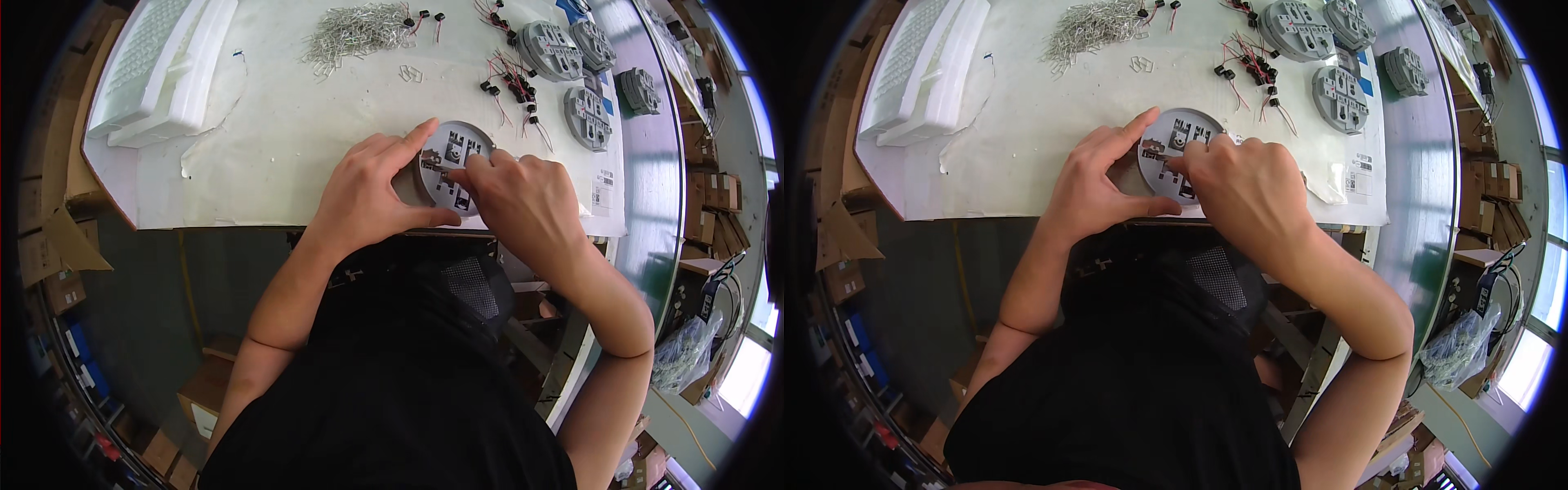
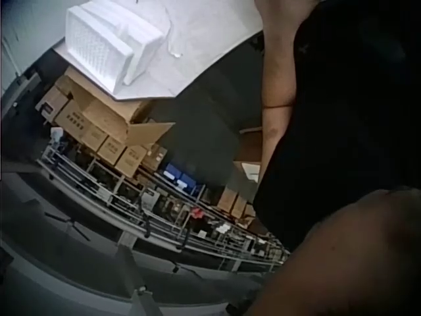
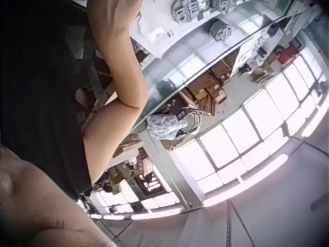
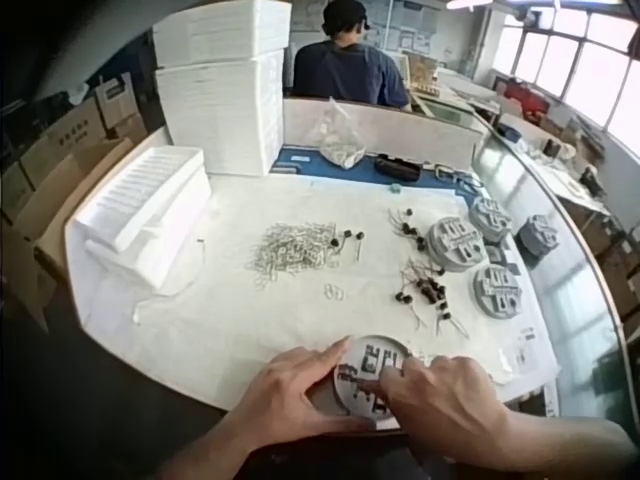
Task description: Manually inserting and securing small electronic components and wires into a circular grey housing unit at a workbench.
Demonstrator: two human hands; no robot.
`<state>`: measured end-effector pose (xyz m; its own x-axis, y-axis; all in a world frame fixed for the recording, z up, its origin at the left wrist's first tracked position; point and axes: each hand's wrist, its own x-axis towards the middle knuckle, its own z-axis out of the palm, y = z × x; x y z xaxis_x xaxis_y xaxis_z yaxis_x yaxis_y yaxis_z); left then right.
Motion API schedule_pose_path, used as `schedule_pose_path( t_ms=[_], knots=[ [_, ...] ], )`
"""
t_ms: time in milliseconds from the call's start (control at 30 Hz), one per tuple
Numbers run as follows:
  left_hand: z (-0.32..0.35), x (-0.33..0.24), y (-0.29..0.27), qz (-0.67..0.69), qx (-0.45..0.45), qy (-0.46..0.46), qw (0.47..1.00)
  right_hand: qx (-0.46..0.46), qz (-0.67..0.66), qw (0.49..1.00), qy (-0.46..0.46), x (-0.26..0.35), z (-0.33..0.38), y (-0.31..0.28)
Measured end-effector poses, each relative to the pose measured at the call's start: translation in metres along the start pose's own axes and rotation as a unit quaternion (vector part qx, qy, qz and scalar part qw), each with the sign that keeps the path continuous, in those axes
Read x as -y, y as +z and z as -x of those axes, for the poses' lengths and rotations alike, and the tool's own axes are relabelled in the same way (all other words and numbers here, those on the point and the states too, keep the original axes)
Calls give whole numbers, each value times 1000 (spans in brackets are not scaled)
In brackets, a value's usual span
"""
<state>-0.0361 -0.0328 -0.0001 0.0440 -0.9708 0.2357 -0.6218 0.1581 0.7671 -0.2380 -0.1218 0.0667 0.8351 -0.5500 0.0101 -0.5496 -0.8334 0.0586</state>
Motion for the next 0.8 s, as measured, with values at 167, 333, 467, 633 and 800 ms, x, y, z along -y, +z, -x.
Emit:
schedule_pose_path(
  t_ms=[167,333,467,633,800],
  knots=[
    [1,1,2,1,-11,2,1000,-29,-45,999,4,-6,1,9],
    [-1,1,2,11,-7,-2,1000,-82,-99,991,29,-2,3,16],
    [0,1,2,13,-5,0,1000,-73,-91,993,32,0,3,17],
    [2,2,4,10,-10,2,1000,-25,-122,991,54,-2,3,13],
    [3,2,4,4,-11,5,1000,-40,-138,988,59,-1,3,10]
  ],
)
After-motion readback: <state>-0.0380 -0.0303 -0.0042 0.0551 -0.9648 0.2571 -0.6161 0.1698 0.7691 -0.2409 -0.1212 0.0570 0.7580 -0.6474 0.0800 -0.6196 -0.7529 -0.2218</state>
